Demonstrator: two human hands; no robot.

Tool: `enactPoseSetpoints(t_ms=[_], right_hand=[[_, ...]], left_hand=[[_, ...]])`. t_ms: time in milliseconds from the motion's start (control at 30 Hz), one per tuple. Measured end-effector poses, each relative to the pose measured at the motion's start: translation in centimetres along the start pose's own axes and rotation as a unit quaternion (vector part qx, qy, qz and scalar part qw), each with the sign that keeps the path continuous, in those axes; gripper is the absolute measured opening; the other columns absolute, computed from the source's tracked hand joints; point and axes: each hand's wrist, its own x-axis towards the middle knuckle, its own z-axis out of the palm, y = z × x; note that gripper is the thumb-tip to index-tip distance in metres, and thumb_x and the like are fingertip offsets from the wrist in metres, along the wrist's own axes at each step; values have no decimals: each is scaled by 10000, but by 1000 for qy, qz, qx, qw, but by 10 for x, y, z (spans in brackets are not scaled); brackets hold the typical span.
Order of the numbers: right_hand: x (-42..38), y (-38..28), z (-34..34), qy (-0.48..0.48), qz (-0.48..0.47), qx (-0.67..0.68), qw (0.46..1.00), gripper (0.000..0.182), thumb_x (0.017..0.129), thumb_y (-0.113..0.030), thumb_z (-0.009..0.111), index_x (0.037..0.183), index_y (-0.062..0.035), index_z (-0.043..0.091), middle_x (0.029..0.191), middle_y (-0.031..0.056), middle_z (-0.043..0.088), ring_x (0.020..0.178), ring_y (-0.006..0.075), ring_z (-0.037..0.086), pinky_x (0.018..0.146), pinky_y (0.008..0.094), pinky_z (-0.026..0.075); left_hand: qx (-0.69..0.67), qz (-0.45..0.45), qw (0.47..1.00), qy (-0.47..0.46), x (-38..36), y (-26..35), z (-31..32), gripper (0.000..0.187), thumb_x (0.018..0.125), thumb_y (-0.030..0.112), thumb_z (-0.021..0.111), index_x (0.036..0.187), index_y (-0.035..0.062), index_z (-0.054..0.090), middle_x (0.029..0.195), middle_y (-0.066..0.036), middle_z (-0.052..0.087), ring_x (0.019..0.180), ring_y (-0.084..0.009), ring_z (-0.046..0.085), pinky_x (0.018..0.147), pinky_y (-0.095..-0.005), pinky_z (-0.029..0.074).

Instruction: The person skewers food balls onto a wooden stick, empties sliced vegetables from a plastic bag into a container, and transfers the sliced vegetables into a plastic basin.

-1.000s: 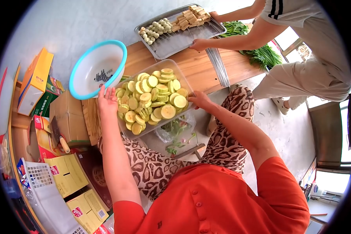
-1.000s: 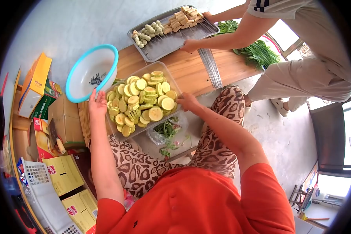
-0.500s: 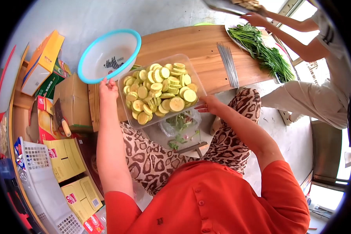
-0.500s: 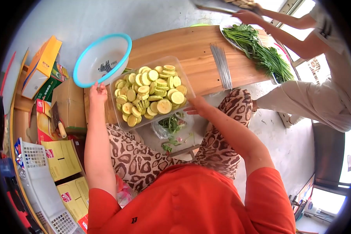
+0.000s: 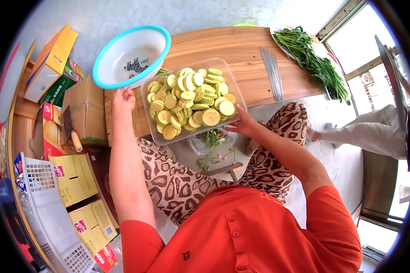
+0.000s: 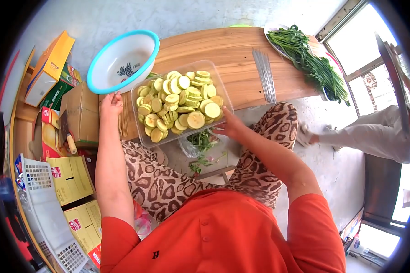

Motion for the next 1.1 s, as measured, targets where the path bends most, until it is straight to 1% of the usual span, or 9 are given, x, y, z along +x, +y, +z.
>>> enactPoseSetpoints(t_ms=[233, 400, 467, 500, 567, 667, 867, 1033, 1100], right_hand=[[7, 0, -6, 0, 12, -20, 1000, 509, 914, -493, 413, 1251, -112, 399, 1183, 90, 497, 1056, 276, 507, 905, 485, 428], [2, -3, -6, -33, 12, -38, 999, 516, 917, -476, 420, 1271, -103, 385, 1238, 122, 460, 1086, 292, 490, 911, 486, 429], [1, -3, -5, -20, 10, -57, 998, 528, 910, -480, 431, 1266, -92, 390, 1222, 127, 471, 1062, 291, 507, 898, 473, 442], [2, -3, -6, -24, 11, -57, 998, 528, 910, -480, 431, 1266, -92, 390, 1222, 127, 471, 1062, 291, 507, 898, 473, 442], [3, -3, -8, -15, 11, -93, 996, 556, 891, -531, 435, 1253, -110, 404, 1200, 89, 499, 1017, 267, 550, 869, 422, 441], [-2, -6, -7, -14, 4, -132, 991, 580, 885, -553, 424, 1249, -101, 410, 1200, 89, 507, 987, 248, 569, 834, 387, 452], [-4, -6, -10, -18, -14, -164, 986, 575, 896, -541, 398, 1247, -85, 417, 1168, 96, 520, 907, 233, 606, 749, 343, 484], [-6, -10, -12, -31, -19, -177, 984, 579, 893, -542, 401, 1249, -86, 409, 1166, 94, 516, 886, 228, 610, 709, 335, 483], [-11, -13, -13, -28, -28, -173, 984, 581, 891, -540, 408, 1252, -84, 401, 1170, 94, 512, 880, 228, 611, 701, 335, 483]], left_hand=[[140, -1, 989, -37, -6, 23, -34, 414, 978, 347, 297, 1263, 67, 408, 1042, -160, 594, 588, -150, 516, 394, -226, 303], [92, -46, 993, -55, -10, 29, -53, 404, 975, 354, 297, 1219, 74, 455, 1026, -137, 592, 612, -161, 522, 426, -235, 327], [0, 26, 998, 61, -14, 25, -55, 409, 975, 365, 265, 1199, 126, 510, 1027, -95, 590, 659, -158, 529, 511, -288, 363], [0, 29, 998, 64, -18, 26, -59, 409, 975, 365, 265, 1199, 126, 510, 1027, -95, 590, 659, -158, 529, 511, -288, 363], [9, 60, 985, 162, -24, 29, -67, 454, 949, 382, 240, 1165, 135, 554, 986, -66, 567, 674, -158, 513, 510, -272, 343], [-11, 106, 975, 195, -24, 28, -84, 479, 931, 364, 209, 1173, 151, 563, 867, -56, 529, 609, -153, 471, 498, -257, 320], [-116, 162, 950, 239, -31, 41, -129, 477, 941, 403, 211, 1195, 144, 522, 772, -72, 473, 533, -153, 432, 465, -268, 330], [-196, 175, 942, 207, -57, 44, -139, 513, 942, 503, 253, 1242, 145, 464, 752, -90, 488, 552, -174, 451, 462, -275, 347], [-241, 188, 945, 116, -51, 45, -148, 555, 931, 543, 256, 1289, 152, 419, 739, -113, 507, 557, -184, 450, 459, -269, 340]])
